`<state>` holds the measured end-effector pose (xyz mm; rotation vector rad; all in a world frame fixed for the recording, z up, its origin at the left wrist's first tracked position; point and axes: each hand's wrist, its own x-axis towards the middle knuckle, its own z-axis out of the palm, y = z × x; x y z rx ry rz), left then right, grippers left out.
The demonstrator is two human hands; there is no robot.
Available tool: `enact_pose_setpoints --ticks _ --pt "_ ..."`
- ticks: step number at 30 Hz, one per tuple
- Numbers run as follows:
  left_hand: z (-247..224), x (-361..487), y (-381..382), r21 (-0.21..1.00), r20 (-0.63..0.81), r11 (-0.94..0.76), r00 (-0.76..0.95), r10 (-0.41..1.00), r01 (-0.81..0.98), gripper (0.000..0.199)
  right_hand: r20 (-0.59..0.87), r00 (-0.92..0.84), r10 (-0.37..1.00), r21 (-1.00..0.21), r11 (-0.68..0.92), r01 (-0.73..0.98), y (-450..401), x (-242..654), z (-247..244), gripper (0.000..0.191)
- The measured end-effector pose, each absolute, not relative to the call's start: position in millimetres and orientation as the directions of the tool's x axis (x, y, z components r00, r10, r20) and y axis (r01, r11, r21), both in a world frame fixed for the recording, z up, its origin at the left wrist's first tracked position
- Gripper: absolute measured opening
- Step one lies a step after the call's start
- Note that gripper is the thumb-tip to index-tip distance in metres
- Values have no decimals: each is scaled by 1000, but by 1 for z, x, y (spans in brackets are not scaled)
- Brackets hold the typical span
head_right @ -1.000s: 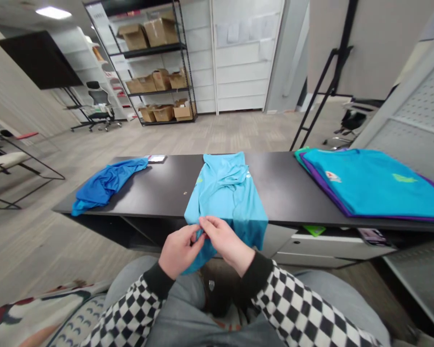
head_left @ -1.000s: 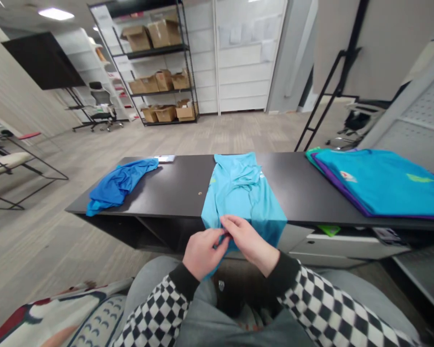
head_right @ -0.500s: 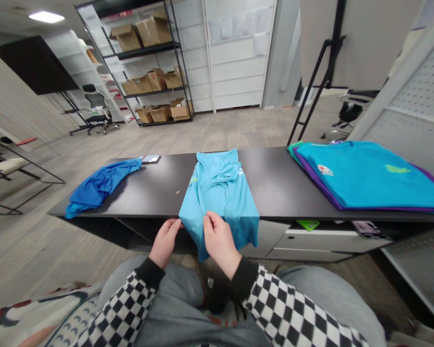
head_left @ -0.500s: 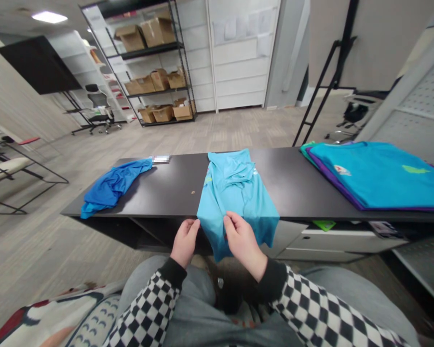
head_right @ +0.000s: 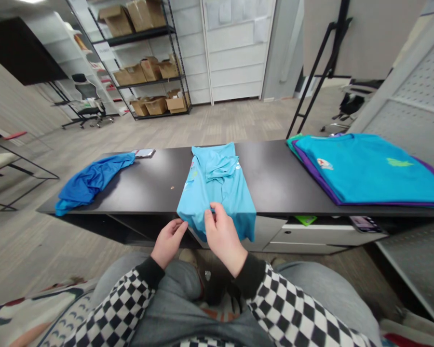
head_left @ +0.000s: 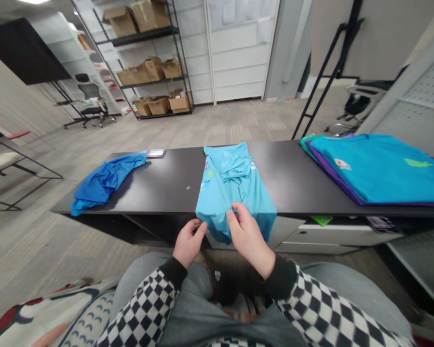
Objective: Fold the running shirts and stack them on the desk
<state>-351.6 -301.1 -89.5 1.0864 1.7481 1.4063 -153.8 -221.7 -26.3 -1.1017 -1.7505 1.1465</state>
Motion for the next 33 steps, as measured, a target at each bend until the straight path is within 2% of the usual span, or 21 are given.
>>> enact_pose_setpoints --ticks 4,7,11,16,20,23,24,28,30,33 --pt "-85 -351 -300 952 4 145 -485 875 269 48 15 -421 907 -987 81 140 -211 -162 -34 55" --pt "-83 -353 -299 934 40 136 -477 878 330 43 55 -409 911 -996 78 39 -209 -164 -27 55" --pt "-82 -355 -300 927 80 116 -492 867 356 41 162 -321 933 -984 175 12 -215 -158 -11 42" --pt "-84 -362 -305 908 55 158 -484 873 387 34 202 -341 918 -935 284 212 -219 -142 -20 25" --pt "-95 -367 -306 846 40 186 -406 913 500 21 155 -411 898 -867 323 379 -215 -132 -32 25" --pt "-102 -368 -305 855 16 170 -353 936 490 24 176 -433 884 -808 381 449 -212 -127 -30 22" --pt "-103 -368 -305 869 -9 178 -346 938 461 27 178 -444 878 -780 401 480 -212 -126 -29 23" --pt "-105 -367 -301 908 -98 226 -345 934 354 33 82 -518 851 -639 444 628 -212 -128 -35 53" --pt "-104 -366 -300 913 -115 231 -333 936 336 29 36 -532 846 -648 425 632 -212 -132 -49 51" --pt "-103 -364 -300 910 -125 234 -312 942 341 22 3 -527 850 -759 345 553 -211 -142 -80 32"
